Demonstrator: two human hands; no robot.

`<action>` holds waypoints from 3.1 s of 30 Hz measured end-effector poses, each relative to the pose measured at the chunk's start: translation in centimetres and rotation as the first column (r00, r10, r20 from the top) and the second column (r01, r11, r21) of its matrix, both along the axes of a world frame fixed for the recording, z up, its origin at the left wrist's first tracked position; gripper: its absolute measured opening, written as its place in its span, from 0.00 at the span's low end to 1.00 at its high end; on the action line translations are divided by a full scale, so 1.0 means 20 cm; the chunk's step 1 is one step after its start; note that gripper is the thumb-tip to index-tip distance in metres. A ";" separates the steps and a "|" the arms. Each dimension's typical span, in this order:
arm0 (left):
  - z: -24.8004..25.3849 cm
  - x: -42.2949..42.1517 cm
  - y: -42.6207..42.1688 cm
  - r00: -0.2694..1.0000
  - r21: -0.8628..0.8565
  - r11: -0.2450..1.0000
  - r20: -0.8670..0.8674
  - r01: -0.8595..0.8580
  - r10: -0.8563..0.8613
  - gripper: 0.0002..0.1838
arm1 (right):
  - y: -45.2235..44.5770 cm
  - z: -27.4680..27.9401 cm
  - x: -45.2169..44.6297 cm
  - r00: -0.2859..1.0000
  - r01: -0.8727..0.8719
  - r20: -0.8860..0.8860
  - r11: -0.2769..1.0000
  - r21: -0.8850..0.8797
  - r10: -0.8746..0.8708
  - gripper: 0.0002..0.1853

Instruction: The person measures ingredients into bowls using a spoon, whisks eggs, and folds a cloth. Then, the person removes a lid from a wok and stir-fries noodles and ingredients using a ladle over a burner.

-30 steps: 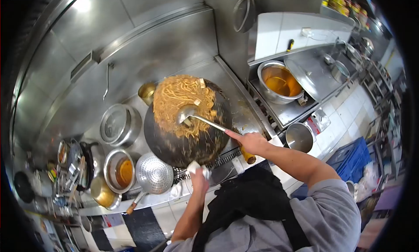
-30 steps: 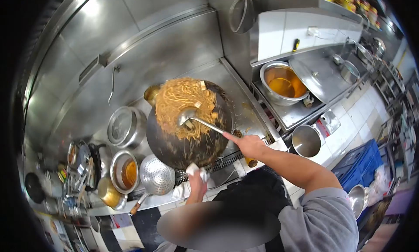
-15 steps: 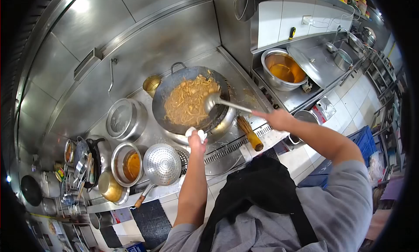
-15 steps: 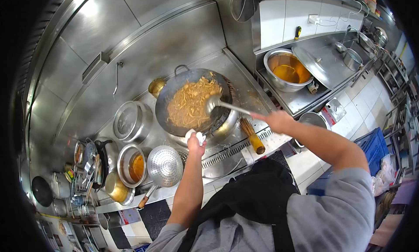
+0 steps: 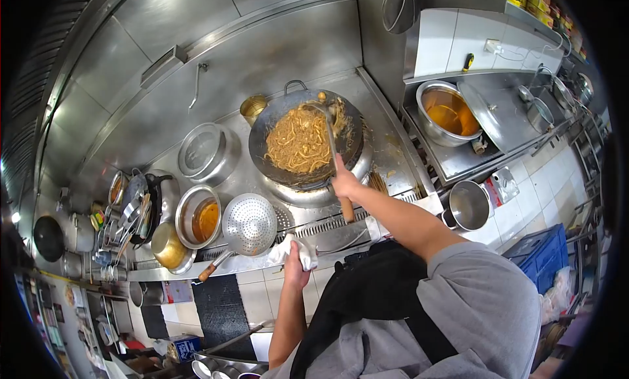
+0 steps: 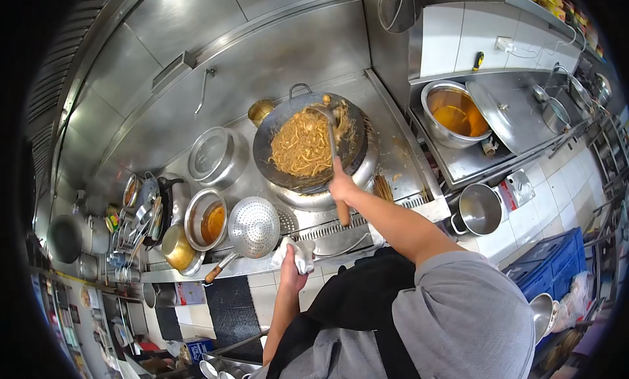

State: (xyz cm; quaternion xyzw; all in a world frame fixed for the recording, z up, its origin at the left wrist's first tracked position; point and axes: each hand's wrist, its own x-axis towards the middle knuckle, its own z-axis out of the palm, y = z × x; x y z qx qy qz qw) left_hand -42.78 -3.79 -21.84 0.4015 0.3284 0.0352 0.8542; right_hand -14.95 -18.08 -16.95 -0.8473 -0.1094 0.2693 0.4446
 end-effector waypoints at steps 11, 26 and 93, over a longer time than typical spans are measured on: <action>0.15 -0.30 0.04 0.974 0.085 0.970 0.038 -0.226 0.223 0.28 | -0.30 0.42 0.40 0.991 -0.099 0.096 0.991 0.092 0.091 0.42; 0.15 -0.27 0.03 0.992 0.168 0.978 0.012 -0.126 0.126 0.34 | -0.30 0.55 0.28 0.940 -0.331 0.132 0.935 0.128 0.314 0.44; 0.20 0.89 0.09 0.989 -0.009 0.995 -0.111 -0.100 0.099 0.07 | -0.60 0.93 -0.20 0.837 -0.544 -0.342 0.586 -0.601 0.427 0.46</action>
